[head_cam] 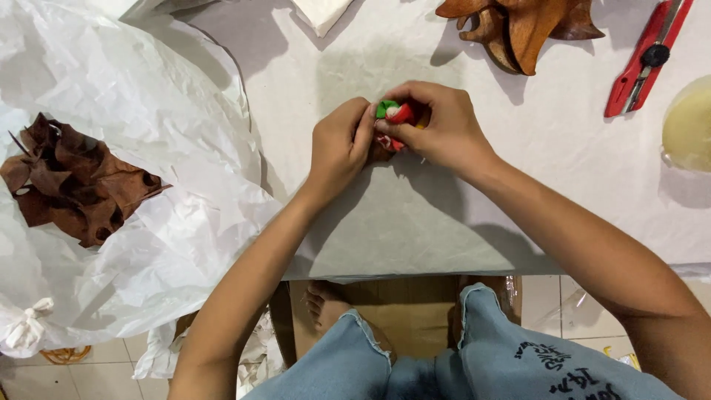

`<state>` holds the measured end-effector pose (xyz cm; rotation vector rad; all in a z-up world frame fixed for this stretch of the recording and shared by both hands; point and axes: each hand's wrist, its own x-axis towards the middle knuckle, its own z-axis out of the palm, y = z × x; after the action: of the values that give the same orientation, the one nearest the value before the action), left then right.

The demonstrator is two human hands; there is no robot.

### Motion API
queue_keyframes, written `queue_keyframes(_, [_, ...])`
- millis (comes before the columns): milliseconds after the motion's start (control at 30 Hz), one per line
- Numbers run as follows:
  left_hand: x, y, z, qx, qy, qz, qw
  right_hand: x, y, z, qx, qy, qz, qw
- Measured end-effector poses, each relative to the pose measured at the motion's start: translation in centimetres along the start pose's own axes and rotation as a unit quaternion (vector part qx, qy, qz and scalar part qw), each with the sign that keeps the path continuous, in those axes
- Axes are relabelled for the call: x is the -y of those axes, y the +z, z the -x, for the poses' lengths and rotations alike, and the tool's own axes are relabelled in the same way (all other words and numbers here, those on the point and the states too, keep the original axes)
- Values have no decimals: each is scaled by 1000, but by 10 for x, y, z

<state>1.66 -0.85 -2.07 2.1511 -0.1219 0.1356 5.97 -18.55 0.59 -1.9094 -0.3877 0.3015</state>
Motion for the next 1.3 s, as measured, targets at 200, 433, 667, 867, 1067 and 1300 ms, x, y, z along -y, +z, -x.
queue_keyframes(200, [0,0,-1,-4,42,-14,999,-25,5,-2,-49,-133,85,986])
queue_keyframes(433, [-13,-12,1,29,113,-15,993,-47,4,-3,-73,-172,140,973])
queue_keyframes(667, [-5,-9,4,2,59,29,998,-32,-3,-8,-167,-182,100,964])
queue_keyframes(867, [0,-4,10,-11,47,29,998,-18,2,2,-137,-290,141,937])
queue_keyframes(1067, [10,-4,13,-9,54,43,998,-7,0,9,-85,-367,166,911])
queue_keyframes(1300, [16,-4,13,7,58,69,996,-20,3,9,-34,-356,144,923])
